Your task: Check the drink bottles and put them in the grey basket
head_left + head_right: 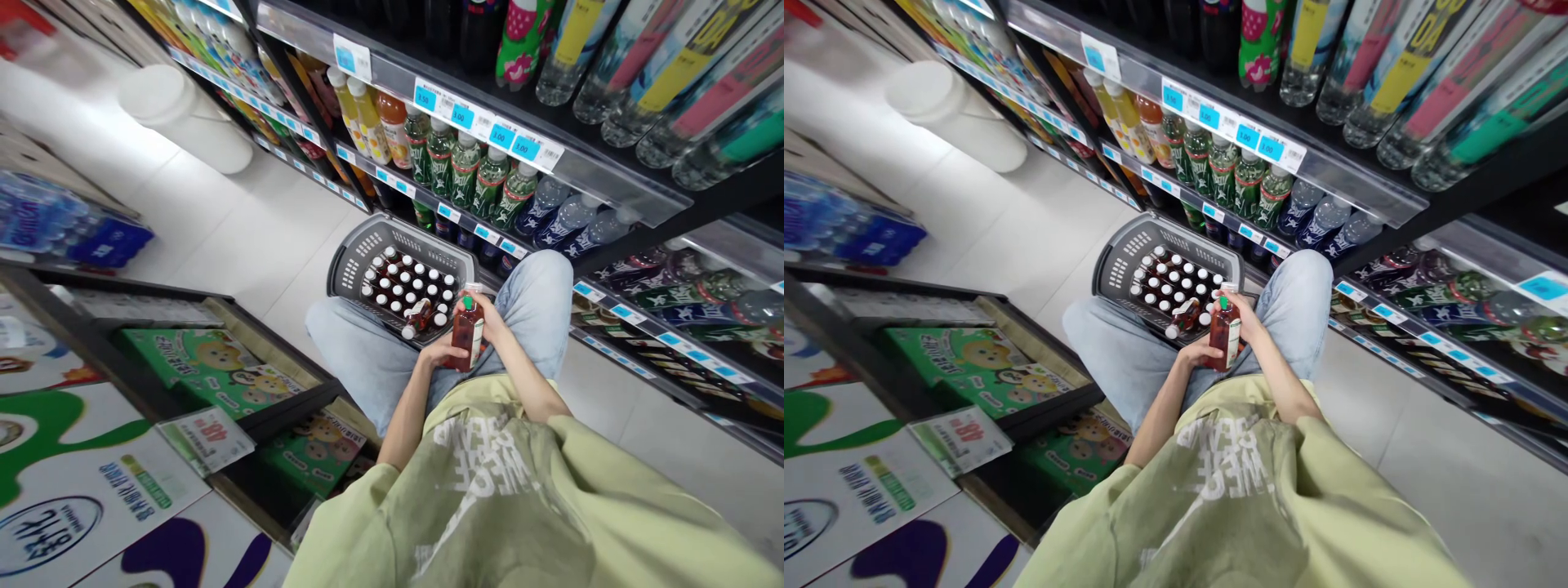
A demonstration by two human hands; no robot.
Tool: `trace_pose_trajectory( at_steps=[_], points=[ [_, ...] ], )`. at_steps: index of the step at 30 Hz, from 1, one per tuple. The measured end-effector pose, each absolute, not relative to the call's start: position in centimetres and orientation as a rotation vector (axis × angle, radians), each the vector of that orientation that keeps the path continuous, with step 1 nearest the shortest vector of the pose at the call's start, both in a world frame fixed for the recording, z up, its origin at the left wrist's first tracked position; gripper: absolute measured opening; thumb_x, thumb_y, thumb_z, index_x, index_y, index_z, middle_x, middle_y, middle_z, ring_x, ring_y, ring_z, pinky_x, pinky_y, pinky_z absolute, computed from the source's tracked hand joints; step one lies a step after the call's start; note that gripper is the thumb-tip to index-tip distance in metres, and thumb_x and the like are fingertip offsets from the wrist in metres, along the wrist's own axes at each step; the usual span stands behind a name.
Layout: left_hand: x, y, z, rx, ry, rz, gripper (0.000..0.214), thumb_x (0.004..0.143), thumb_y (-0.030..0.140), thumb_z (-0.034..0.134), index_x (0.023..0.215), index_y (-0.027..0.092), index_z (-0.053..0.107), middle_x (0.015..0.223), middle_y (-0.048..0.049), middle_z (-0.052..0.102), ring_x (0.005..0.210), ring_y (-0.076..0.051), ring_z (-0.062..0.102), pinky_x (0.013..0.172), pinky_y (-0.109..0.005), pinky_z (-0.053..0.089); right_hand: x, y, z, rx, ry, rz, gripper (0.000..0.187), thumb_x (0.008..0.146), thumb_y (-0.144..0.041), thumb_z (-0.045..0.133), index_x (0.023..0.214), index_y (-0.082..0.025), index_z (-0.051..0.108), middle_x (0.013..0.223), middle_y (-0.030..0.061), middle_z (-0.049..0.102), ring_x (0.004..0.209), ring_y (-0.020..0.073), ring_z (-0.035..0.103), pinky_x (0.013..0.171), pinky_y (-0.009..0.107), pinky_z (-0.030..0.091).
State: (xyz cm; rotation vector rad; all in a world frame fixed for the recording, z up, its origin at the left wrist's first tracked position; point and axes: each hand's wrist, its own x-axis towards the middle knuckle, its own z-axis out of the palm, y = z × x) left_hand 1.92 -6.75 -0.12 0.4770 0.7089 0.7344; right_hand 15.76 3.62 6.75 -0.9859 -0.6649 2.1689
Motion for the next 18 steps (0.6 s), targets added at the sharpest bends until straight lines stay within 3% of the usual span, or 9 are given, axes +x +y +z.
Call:
trace_pose_trajectory(
  at_steps=[6,8,10,13,18],
  points=[
    [2.2,-6.8,0.2,0.49,0.784,0.684,0.093,0.057,0.047,0.108,0.131,0.015,0.064,0.113,-0.018,0.081,0.082,-0.027,0.077,0.066,-0.033,0.06,15.4,3.8,6.0,-1.112,-0.78,2.066,0.057,0.074,-0.068,0.092,0.101,-0.022,0.071,0.078,0.0005,0.074,0.079,0.0236,0.077,0.068,0.032,0.06],
    [2.7,-6.5,0.2,0.519,0.899,0.719,0.087,0.061,0.05,0.104,0.13,0.015,0.064,0.117,-0.0178,0.08,0.089,-0.028,0.078,0.075,-0.037,0.063,15.0,3.9,5.2,-1.253,-0.821,1.921,0.056,0.07,-0.063,0.093,0.101,-0.022,0.072,0.082,0.0005,0.076,0.077,0.0201,0.075,0.07,0.03,0.059],
    [3.2,-6.2,0.1,0.625,1.071,0.771,0.08,0.063,0.046,0.102,0.127,0.014,0.067,0.122,-0.0171,0.079,0.105,-0.032,0.076,0.094,-0.044,0.063,14.7,3.8,4.4,-1.393,-0.866,1.774,0.051,0.065,-0.053,0.096,0.098,-0.022,0.072,0.082,-0.0013,0.076,0.076,0.0172,0.072,0.072,0.028,0.057],
    [3.7,-5.7,0.0,0.847,1.387,0.73,0.077,0.063,0.039,0.102,0.128,0.014,0.069,0.13,-0.0161,0.078,0.124,-0.037,0.071,0.116,-0.052,0.053,14.5,3.7,3.7,-1.601,-0.814,1.627,0.041,0.062,-0.04,0.096,0.089,-0.022,0.069,0.074,-0.005,0.071,0.071,0.0158,0.067,0.068,0.027,0.054],
    [3.8,-5.8,-0.6,0.994,1.477,0.643,0.088,0.067,0.04,0.101,0.143,0.014,0.065,0.14,-0.0181,0.074,0.131,-0.041,0.068,0.12,-0.055,0.051,14.4,3.6,3.9,-1.698,-0.667,1.582,0.029,0.072,-0.033,0.091,0.08,-0.021,0.066,0.067,-0.0038,0.069,0.063,0.0153,0.064,0.063,0.028,0.052]
  ],
)
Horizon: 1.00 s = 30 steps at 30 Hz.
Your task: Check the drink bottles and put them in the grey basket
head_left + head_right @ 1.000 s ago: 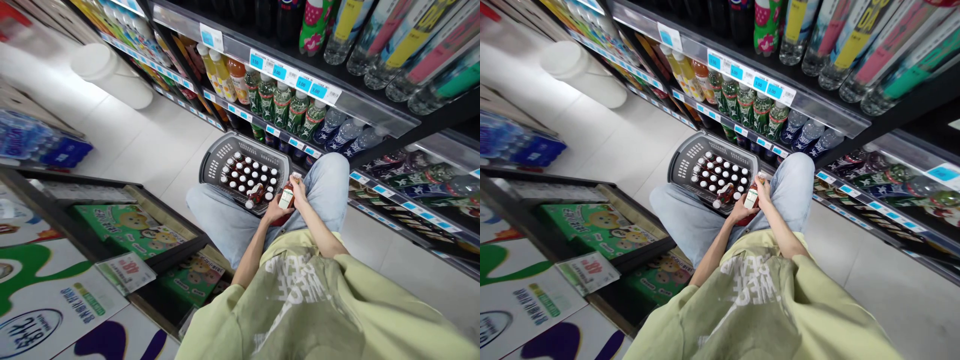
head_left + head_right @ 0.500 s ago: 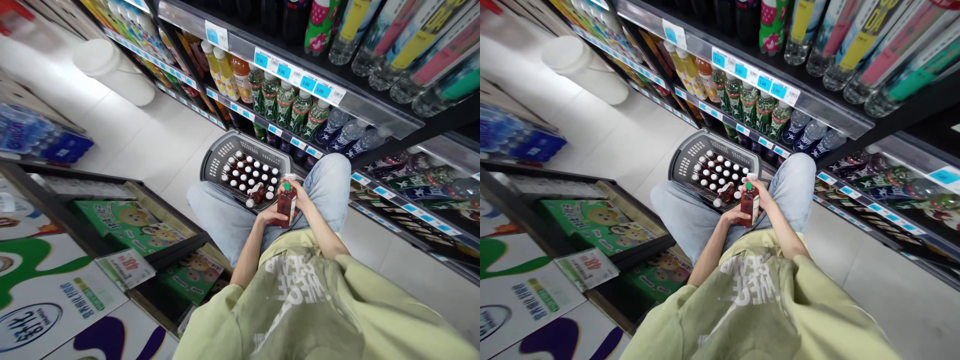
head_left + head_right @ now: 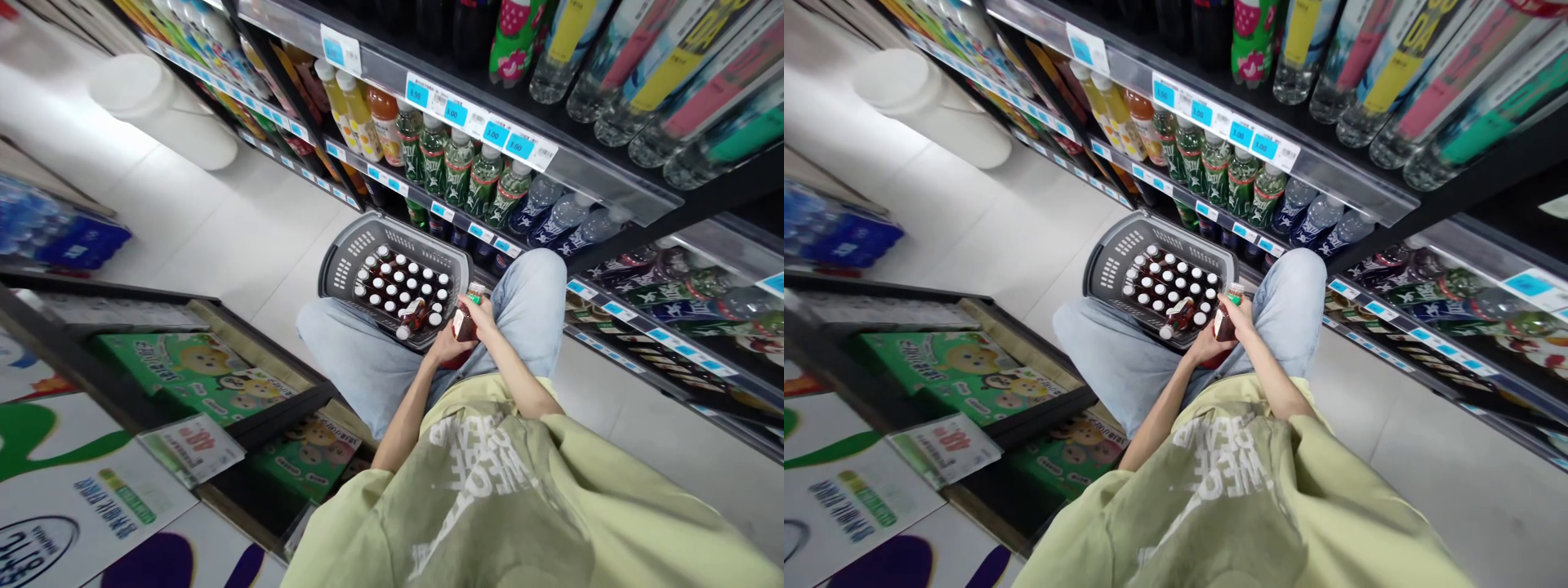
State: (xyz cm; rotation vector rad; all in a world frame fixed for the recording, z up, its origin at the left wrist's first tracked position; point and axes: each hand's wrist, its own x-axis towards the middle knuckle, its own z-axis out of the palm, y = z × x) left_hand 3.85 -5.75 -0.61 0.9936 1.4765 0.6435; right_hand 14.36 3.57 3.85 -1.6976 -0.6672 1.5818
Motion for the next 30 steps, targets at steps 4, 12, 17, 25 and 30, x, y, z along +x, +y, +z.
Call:
trace_pose_trajectory(
  at_steps=[4,12,17,25,30],
  points=[
    [3.1,-6.0,-1.2,0.999,1.325,0.72,0.092,0.065,0.041,0.104,0.144,0.014,0.064,0.139,-0.0169,0.074,0.131,-0.038,0.068,0.122,-0.054,0.049,14.4,3.5,4.4,-1.675,-0.692,1.642,0.03,0.069,-0.037,0.092,0.073,-0.02,0.068,0.064,-0.0015,0.07,0.059,0.0151,0.062,0.059,0.028,0.05],
    [2.1,-6.1,0.6,0.741,1.118,0.773,0.098,0.052,0.043,0.11,0.134,0.014,0.065,0.129,-0.0151,0.076,0.113,-0.03,0.071,0.108,-0.047,0.057,14.7,3.4,5.8,-1.322,-0.73,1.923,0.045,0.062,-0.049,0.098,0.076,-0.023,0.065,0.065,-0.0026,0.068,0.064,0.0167,0.068,0.063,0.028,0.055],
    [1.6,-6.6,1.8,0.589,0.949,0.692,0.099,0.053,0.048,0.11,0.13,0.016,0.057,0.11,-0.0108,0.077,0.083,-0.022,0.072,0.075,-0.036,0.062,15.3,3.3,6.2,-1.138,-0.775,2.066,0.047,0.067,-0.052,0.096,0.085,-0.025,0.062,0.065,-0.0045,0.063,0.069,0.0196,0.071,0.067,0.03,0.057],
    [1.6,-6.6,2.4,0.563,0.975,0.659,0.097,0.051,0.047,0.11,0.125,0.016,0.056,0.101,-0.0076,0.074,0.07,-0.018,0.067,0.056,-0.029,0.057,15.4,3.2,6.1,-1.058,-0.786,2.097,0.045,0.067,-0.051,0.097,0.084,-0.025,0.064,0.065,-0.0048,0.063,0.067,0.0176,0.069,0.067,0.028,0.057],
    [0.9,-6.7,3.8,0.732,1.108,0.587,0.088,0.056,0.05,0.107,0.122,0.018,0.058,0.097,-0.0063,0.076,0.069,-0.021,0.069,0.057,-0.032,0.056,15.1,2.6,6.3,-1.022,-0.803,2.095,0.045,0.069,-0.05,0.095,0.085,-0.026,0.061,0.065,-0.0047,0.062,0.07,0.0188,0.07,0.066,0.029,0.056]
  ],
)
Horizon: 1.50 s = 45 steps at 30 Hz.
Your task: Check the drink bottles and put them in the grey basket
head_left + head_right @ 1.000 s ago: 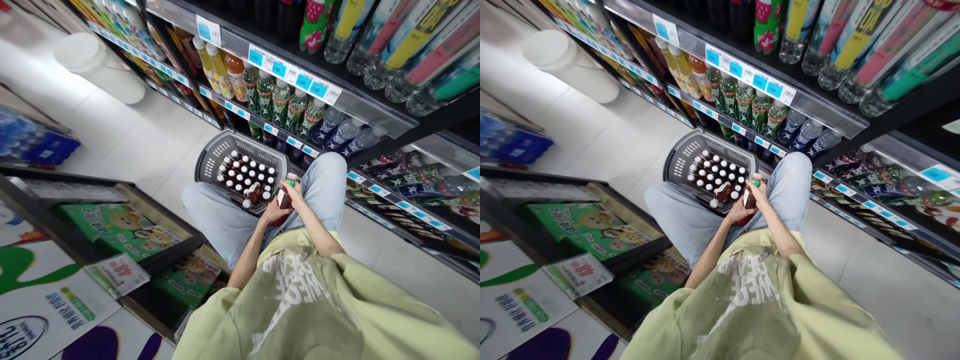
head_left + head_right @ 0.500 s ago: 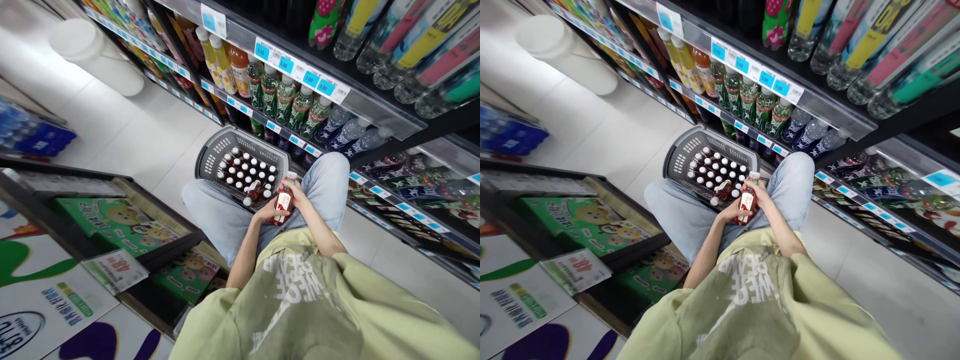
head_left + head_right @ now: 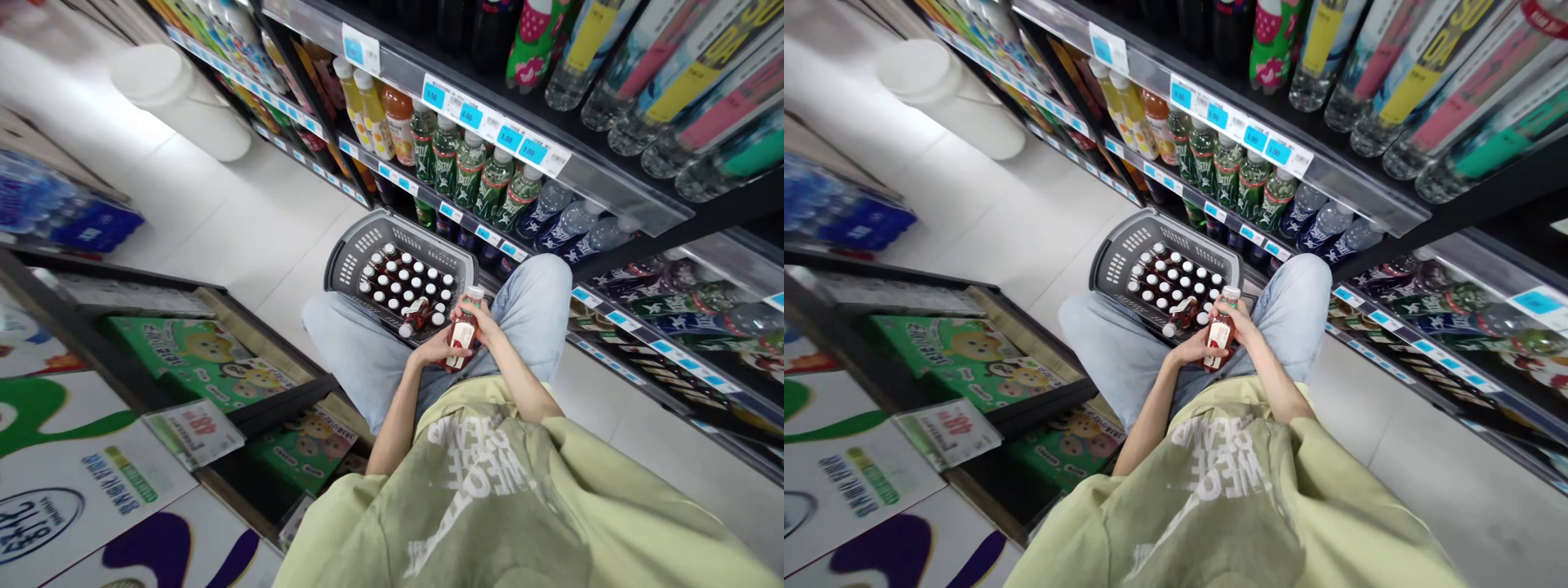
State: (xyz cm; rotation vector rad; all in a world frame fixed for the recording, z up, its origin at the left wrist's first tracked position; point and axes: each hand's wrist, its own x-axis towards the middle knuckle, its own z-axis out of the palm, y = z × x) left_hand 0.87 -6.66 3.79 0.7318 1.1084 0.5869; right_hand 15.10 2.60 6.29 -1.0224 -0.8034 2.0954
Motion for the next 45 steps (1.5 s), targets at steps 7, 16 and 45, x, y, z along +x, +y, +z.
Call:
trace_pose_trajectory(
  at_steps=[7,16,45],
  points=[
    [-5.2,-7.6,9.5,1.302,1.42,0.443,0.046,0.09,0.06,0.083,0.109,0.02,0.07,0.089,-0.0064,0.075,0.078,-0.025,0.071,0.071,-0.033,0.053,15.0,1.3,7.2,-0.933,-0.853,2.199,0.045,0.068,-0.052,0.093,0.084,-0.027,0.059,0.063,-0.0049,0.059,0.071,0.0211,0.069,0.068,0.031,0.055],
    [-4.6,-3.1,15.6,1.559,1.483,0.539,0.036,0.105,0.057,0.06,0.106,0.022,0.065,0.073,0.0016,0.063,0.069,-0.02,0.059,0.07,-0.03,0.042,13.4,-1.0,6.4,-0.819,-0.889,2.423,0.045,0.064,-0.053,0.099,0.078,-0.022,0.07,0.065,0.0011,0.069,0.064,0.0205,0.069,0.061,0.031,0.055],
    [-15.4,2.8,13.0,1.749,2.185,-0.629,0.051,0.11,0.058,0.051,0.143,0.019,0.061,0.122,-0.0214,0.08,0.116,-0.041,0.076,0.092,-0.042,0.054,13.1,1.5,4.1,-1.349,-0.559,2.085,0.011,0.087,-0.016,0.079,0.078,-0.02,0.074,0.076,0.0054,0.083,0.058,0.0136,0.074,0.05,0.017,0.051]
  ],
)
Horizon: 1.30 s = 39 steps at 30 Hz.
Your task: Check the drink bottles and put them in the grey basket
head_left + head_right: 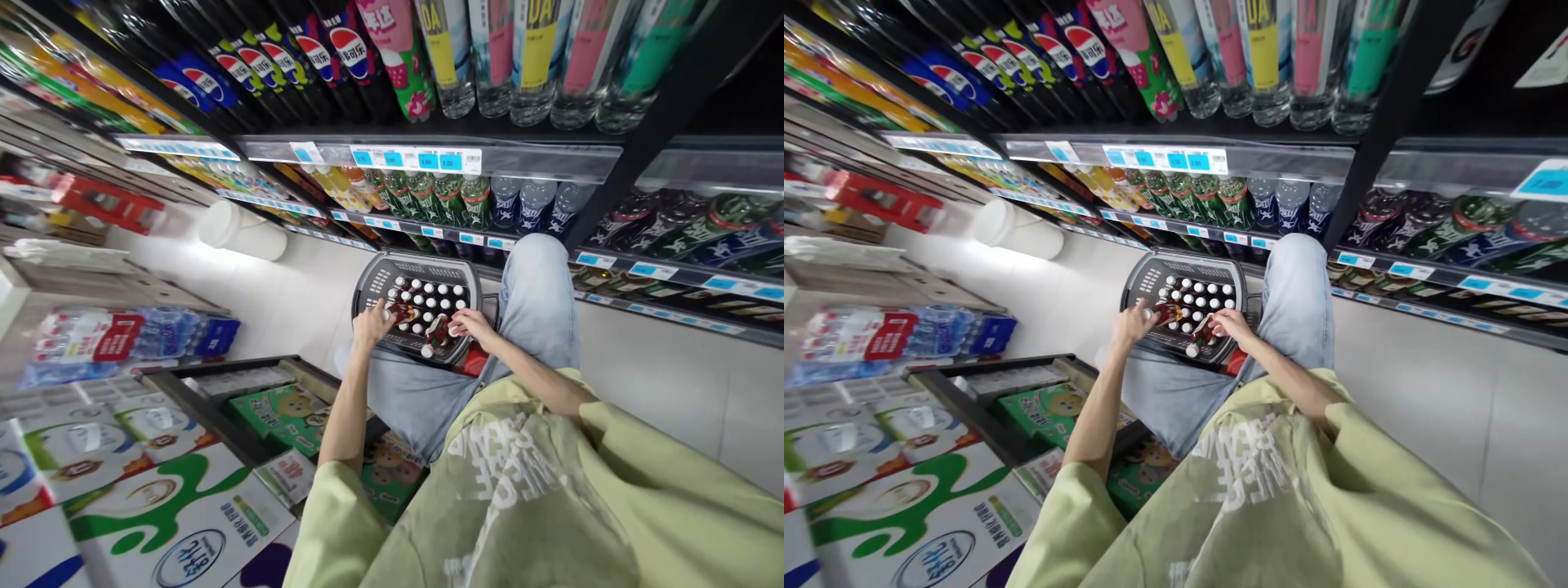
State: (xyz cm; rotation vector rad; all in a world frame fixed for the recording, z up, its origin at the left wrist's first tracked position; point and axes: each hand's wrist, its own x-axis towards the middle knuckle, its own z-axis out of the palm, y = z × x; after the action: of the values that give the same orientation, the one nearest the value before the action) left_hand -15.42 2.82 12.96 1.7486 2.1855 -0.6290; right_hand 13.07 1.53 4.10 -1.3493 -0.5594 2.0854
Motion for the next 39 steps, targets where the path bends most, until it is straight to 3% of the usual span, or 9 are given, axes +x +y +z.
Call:
trace_pose_trajectory(
  at_steps=[13,26,32,39],
  points=[
    [-14.6,0.7,7.1,1.767,1.819,-0.953,0.052,0.1,0.047,0.064,0.146,0.023,0.061,0.137,-0.0189,0.075,0.126,-0.041,0.073,0.101,-0.047,0.057,13.0,1.7,5.3,-1.5,-0.644,2.095,0.011,0.096,-0.014,0.068,0.087,-0.019,0.072,0.08,0.0026,0.083,0.064,0.0117,0.075,0.057,0.017,0.051],
    [-14.4,1.2,5.3,1.867,1.876,-0.759,0.055,0.101,0.042,0.061,0.152,0.022,0.059,0.145,-0.0194,0.07,0.127,-0.041,0.071,0.099,-0.048,0.057,13.0,1.7,5.4,-1.538,-0.658,2.089,0.015,0.101,-0.013,0.062,0.09,-0.018,0.071,0.08,0.0025,0.082,0.065,0.0108,0.074,0.059,0.017,0.05],
    [-13.0,1.1,4.5,1.85,1.784,-0.863,0.061,0.1,0.035,0.063,0.16,0.025,0.056,0.146,-0.0172,0.071,0.127,-0.038,0.071,0.104,-0.046,0.055,13.0,1.7,5.2,-1.544,-0.652,2.081,0.015,0.099,-0.012,0.062,0.089,-0.018,0.071,0.081,0.0028,0.082,0.065,0.0108,0.075,0.058,0.016,0.05],
    [-13.0,0.9,4.2,1.674,1.839,-0.976,0.06,0.098,0.047,0.072,0.151,0.02,0.067,0.139,-0.0225,0.074,0.126,-0.039,0.072,0.104,-0.044,0.053,13.2,1.7,4.9,-1.533,-0.658,2.075,0.01,0.097,-0.015,0.065,0.091,-0.019,0.072,0.081,0.0026,0.083,0.065,0.0111,0.074,0.057,0.016,0.05]
  ],
)
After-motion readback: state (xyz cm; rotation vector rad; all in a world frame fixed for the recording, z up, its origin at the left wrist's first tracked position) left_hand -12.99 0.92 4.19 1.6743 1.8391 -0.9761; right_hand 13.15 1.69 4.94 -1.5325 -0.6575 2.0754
